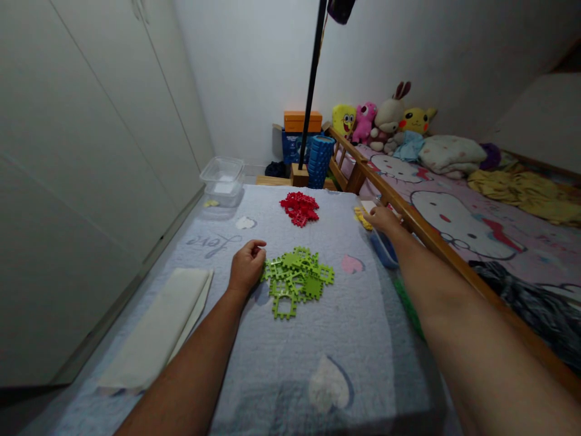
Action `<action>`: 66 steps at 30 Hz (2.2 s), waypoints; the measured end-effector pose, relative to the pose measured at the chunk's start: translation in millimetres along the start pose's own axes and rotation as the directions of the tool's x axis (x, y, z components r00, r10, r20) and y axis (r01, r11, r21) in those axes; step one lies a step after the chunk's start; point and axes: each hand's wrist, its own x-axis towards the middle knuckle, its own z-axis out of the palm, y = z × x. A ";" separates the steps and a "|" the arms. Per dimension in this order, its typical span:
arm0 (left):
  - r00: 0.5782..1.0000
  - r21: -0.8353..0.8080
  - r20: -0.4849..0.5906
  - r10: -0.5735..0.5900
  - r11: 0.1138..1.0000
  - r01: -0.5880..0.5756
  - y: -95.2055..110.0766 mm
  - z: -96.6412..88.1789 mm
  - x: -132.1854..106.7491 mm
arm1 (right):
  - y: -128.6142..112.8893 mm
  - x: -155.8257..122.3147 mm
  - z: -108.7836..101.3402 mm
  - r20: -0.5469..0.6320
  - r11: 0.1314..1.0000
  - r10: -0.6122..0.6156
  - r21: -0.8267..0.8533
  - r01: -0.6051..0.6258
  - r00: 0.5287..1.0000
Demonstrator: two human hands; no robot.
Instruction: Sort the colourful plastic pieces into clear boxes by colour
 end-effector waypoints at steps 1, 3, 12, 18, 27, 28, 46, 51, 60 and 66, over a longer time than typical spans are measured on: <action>1.000 0.000 0.000 0.001 1.000 -0.001 0.0 0.0 0.1 | -1.5 -2.0 -1.0 0.002 1.000 0.021 0.003 -0.021 1.000; 1.000 0.003 -0.001 0.005 1.000 -0.005 -0.1 0.0 0.2 | -4.7 -6.0 -2.9 -0.001 0.999 0.040 0.000 -0.040 0.999; 1.000 0.004 -0.006 -0.001 1.000 0.001 -1.6 0.4 0.6 | -14.4 -13.9 -4.1 -0.006 0.994 0.100 -0.041 -0.100 0.995; 1.000 0.001 -0.001 0.002 1.000 -0.002 -1.0 0.1 0.5 | -16.6 -15.9 -4.0 -0.015 0.992 0.125 -0.021 -0.126 0.992; 1.000 -0.012 -0.002 0.001 1.000 -0.001 -2.5 0.7 0.9 | -16.8 -19.0 -5.0 -0.012 0.992 0.129 -0.007 -0.129 0.992; 1.000 -0.012 -0.004 0.000 1.000 0.000 -2.5 0.8 0.9 | -16.5 -19.3 -4.7 -0.012 0.992 0.129 -0.004 -0.129 0.992; 1.000 -0.002 -0.009 0.000 1.000 0.000 -3.1 1.2 1.3 | -12.6 -30.9 -7.9 -0.021 0.991 0.135 -0.005 -0.135 0.991; 1.000 -0.003 -0.012 0.007 1.000 -0.007 -3.4 1.5 1.4 | -32.5 -38.0 -21.6 -0.140 0.988 0.132 0.097 -0.119 0.981; 1.000 -0.037 -0.010 0.005 0.999 -0.005 -4.2 0.7 0.8 | -112.2 -128.8 -8.0 -0.035 0.841 -0.315 0.453 0.296 0.948; 1.000 -0.052 -0.001 0.002 0.999 -0.002 -6.3 0.3 0.6 | -133.7 -196.6 27.0 -0.027 0.791 -0.423 0.476 0.384 0.906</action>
